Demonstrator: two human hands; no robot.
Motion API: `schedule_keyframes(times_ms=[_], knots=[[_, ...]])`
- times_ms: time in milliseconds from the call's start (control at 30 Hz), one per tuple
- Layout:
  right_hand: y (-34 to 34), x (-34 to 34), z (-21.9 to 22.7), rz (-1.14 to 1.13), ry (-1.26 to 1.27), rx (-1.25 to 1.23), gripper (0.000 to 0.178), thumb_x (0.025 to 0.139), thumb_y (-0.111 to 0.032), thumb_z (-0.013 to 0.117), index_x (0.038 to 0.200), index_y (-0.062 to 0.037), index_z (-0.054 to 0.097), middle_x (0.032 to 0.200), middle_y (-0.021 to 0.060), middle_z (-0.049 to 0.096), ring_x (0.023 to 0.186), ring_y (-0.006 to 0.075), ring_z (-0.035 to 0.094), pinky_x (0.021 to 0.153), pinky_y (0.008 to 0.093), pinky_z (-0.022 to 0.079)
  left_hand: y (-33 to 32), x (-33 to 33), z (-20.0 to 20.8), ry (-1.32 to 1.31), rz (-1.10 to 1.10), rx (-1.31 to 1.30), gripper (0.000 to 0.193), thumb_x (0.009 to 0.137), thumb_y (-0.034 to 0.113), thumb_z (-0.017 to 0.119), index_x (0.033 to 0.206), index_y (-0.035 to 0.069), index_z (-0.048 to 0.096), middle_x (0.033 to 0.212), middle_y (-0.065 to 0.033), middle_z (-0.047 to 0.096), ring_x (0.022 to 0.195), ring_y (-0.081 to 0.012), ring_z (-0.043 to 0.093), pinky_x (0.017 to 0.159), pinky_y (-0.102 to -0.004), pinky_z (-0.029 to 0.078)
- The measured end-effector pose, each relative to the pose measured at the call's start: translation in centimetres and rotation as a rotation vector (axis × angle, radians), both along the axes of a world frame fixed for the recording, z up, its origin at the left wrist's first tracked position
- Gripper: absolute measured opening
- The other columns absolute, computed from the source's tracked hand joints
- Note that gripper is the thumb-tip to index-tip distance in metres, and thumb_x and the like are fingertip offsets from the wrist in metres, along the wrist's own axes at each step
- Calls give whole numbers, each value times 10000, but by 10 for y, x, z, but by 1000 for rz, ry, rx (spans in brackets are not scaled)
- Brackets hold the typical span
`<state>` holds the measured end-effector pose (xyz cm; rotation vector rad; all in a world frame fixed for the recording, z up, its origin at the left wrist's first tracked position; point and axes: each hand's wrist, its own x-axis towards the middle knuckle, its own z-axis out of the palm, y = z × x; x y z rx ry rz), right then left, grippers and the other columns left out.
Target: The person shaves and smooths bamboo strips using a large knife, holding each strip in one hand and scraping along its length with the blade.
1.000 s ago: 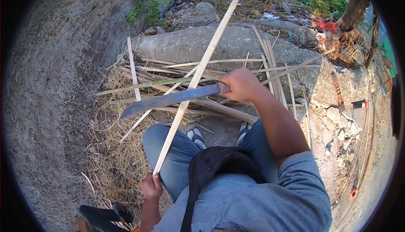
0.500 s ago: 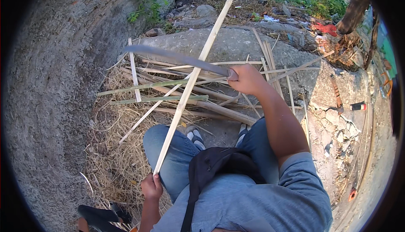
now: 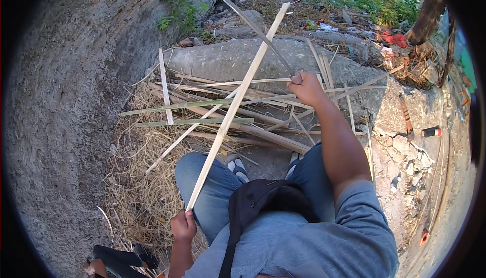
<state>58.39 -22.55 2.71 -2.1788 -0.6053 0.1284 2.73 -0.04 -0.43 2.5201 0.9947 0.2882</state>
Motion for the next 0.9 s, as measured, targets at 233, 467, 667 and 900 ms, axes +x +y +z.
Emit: schedule_keyframes(times_ms=[233,467,667,900], knots=[[4,-43,38,291,-94,-117,225,790,-272,710,887,-69,699,827,185,709,821,413,682,735,477,526,-6,3,2,-24,-16,9,508,1056,402,472,727,20,532,560,-177,531,522,-385,578,506,-457,420],[17,-71,46,597,-301,-370,170,697,-222,704,827,-113,693,755,175,675,749,400,671,664,488,508,-14,-1,-7,50,69,179,499,1019,462,519,757,40,552,579,-179,553,541,-426,586,508,-502,443],[7,-20,26,270,-88,-260,230,781,-269,699,936,-104,737,843,180,718,822,401,696,736,483,541,-16,-2,-19,60,116,325,456,993,480,555,807,63,550,626,-181,580,558,-434,598,518,-530,460],[4,-35,37,189,71,-281,271,794,-265,693,989,-81,738,909,197,730,899,396,701,795,468,548,-15,-7,-11,130,96,340,481,988,511,557,832,56,563,647,-189,597,575,-439,609,527,-536,468]])
